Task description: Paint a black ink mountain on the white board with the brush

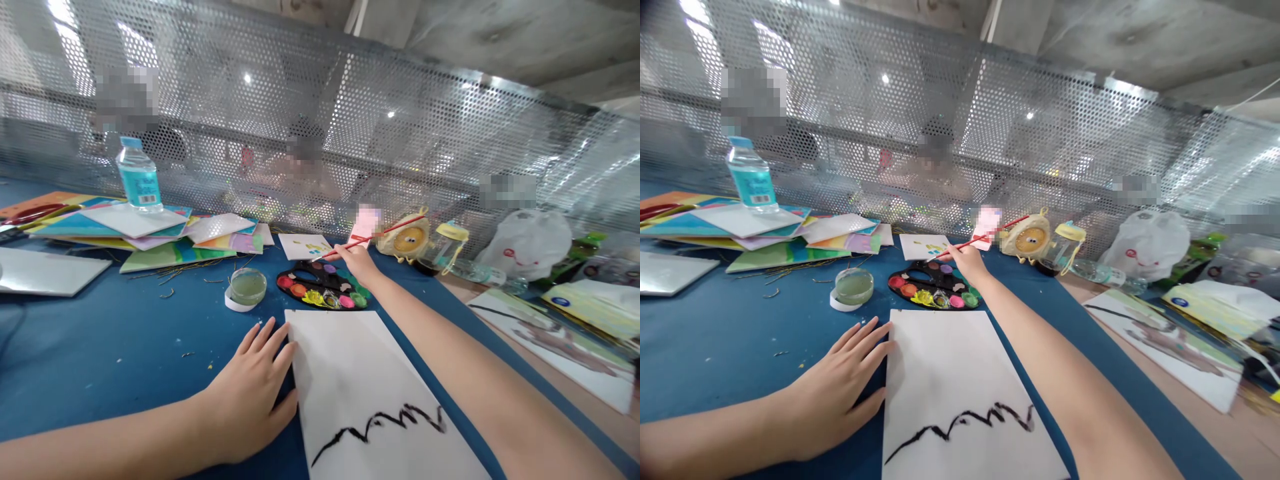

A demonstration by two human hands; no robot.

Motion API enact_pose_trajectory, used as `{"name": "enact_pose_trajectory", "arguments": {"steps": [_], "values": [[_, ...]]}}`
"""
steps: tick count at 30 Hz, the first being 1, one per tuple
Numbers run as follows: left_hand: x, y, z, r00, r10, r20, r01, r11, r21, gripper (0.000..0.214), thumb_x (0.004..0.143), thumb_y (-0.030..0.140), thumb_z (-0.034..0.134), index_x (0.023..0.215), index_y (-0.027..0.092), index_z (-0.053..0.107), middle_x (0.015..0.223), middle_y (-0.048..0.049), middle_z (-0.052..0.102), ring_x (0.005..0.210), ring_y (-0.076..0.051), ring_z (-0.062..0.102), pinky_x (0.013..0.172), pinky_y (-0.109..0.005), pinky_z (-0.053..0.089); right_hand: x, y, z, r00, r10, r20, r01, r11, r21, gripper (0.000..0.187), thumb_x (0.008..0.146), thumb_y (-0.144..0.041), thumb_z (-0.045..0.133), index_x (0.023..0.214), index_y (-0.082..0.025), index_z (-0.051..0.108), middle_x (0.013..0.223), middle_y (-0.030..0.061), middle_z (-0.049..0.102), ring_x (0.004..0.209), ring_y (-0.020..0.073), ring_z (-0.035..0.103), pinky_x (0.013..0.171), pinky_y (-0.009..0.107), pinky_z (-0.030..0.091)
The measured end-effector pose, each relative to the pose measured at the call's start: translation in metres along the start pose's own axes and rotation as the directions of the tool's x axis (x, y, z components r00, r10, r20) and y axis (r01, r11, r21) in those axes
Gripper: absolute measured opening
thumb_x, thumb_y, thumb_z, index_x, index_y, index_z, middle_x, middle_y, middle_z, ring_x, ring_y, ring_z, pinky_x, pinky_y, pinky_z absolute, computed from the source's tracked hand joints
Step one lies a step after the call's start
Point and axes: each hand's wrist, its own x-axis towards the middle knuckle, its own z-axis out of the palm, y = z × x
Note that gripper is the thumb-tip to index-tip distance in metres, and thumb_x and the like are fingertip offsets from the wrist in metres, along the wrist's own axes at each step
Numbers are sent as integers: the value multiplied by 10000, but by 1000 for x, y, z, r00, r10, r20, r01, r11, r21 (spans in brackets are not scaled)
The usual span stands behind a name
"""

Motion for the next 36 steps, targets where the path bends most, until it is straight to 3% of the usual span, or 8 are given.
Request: {"name": "enact_pose_trajectory", "arguments": {"steps": [7,23,29,36], "values": [[0,-1,1,1000,-5,-3,5,1000,-4,523,865,418,355,1323,167,394,1496,-116,233,1383,-306,98,1126,-539,171,5,4,5,993,112,-26,-110,993,38,272,905,-330,518,1095,-142,568,1073,65,603,903,176,609,777,367,519],[0,-1,4,999,12,-44,-13,1000,-16,500,856,393,398,1300,165,418,1481,-120,273,1377,-316,137,1119,-549,209,1,-4,5,986,159,-47,-151,978,147,268,903,-319,523,1101,-142,563,1072,68,601,895,171,609,766,361,523],[0,-3,6,999,12,-52,-13,1000,-16,505,857,405,407,1302,165,417,1481,-124,268,1378,-319,133,1118,-554,210,4,-5,5,991,132,-10,-129,978,167,262,906,-316,520,1095,-140,564,1057,67,605,874,162,613,749,350,527],[0,-2,4,1000,5,-29,-5,1000,-8,520,863,414,376,1317,162,403,1488,-118,256,1381,-313,120,1122,-549,195,4,-11,-1,998,12,66,-18,995,102,258,904,-311,524,1093,-140,565,1062,66,604,890,167,610,766,361,523]]}}
